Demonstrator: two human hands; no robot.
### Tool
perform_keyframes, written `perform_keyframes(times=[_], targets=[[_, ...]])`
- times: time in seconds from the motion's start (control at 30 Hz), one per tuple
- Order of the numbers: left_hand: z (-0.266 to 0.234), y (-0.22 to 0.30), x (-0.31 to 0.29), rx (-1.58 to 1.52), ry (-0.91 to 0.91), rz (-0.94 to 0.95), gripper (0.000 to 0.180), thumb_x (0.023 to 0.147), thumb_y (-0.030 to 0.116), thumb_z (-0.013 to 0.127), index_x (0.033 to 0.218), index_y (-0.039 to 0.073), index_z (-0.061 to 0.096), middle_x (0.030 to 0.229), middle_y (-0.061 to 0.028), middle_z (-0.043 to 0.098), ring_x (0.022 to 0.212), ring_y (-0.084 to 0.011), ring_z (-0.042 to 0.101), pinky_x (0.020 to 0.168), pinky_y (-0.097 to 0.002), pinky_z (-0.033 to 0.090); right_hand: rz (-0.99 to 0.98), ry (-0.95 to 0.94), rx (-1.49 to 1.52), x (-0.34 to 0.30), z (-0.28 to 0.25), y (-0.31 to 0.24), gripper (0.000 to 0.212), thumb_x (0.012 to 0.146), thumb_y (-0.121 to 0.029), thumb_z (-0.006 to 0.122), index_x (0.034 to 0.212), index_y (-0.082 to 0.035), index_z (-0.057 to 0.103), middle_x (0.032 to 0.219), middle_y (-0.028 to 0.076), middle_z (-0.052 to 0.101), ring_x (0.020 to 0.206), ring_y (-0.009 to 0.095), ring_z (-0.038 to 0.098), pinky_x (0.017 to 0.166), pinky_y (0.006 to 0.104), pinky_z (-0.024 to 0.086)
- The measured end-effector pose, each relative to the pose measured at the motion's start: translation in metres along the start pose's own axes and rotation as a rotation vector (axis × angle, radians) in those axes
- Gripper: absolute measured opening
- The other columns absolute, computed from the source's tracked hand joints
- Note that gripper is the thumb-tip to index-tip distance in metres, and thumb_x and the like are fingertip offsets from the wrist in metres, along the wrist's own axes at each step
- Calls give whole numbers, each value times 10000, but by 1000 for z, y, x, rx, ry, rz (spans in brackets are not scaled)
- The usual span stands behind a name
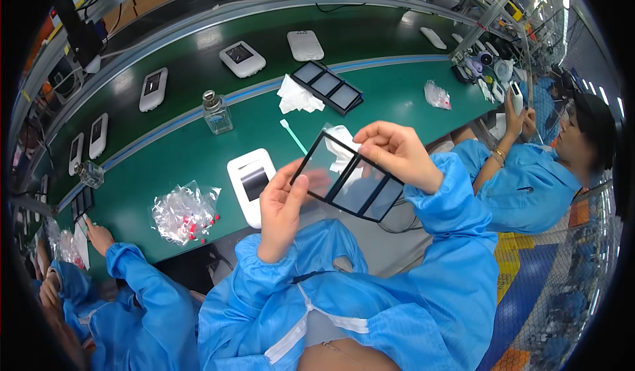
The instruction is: The person assembles electronic devices by placing screens into plastic casings, peeling protective films off the screens, wiping the devices with a cloth, and placing them onto a conveyor belt.
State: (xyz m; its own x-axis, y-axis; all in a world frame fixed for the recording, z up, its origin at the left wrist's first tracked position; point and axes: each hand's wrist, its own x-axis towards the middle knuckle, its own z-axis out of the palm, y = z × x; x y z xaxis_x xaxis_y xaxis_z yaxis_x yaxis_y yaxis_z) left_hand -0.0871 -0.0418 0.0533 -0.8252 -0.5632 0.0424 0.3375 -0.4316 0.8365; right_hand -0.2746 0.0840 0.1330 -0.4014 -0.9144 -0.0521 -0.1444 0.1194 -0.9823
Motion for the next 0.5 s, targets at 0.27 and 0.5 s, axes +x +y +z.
perform_keyframes(times=[0.27,0.5], targets=[[8,21,-25,49,59,-55,199,936,85,603,1036,-86,617,881,-208,703,775,-242,708,740,-336,585,90,-88,174,-23,11,-22,163,936,-66,616,1033,65,624,869,79,663,736,120,655,646,231,527],[5,30,-37,-21,8,-36,154,893,-17,618,1010,-114,643,891,-224,702,801,-237,704,759,-346,587,9,-182,159,-31,12,-25,147,949,-54,593,1025,63,638,910,73,657,779,105,635,668,239,532]])
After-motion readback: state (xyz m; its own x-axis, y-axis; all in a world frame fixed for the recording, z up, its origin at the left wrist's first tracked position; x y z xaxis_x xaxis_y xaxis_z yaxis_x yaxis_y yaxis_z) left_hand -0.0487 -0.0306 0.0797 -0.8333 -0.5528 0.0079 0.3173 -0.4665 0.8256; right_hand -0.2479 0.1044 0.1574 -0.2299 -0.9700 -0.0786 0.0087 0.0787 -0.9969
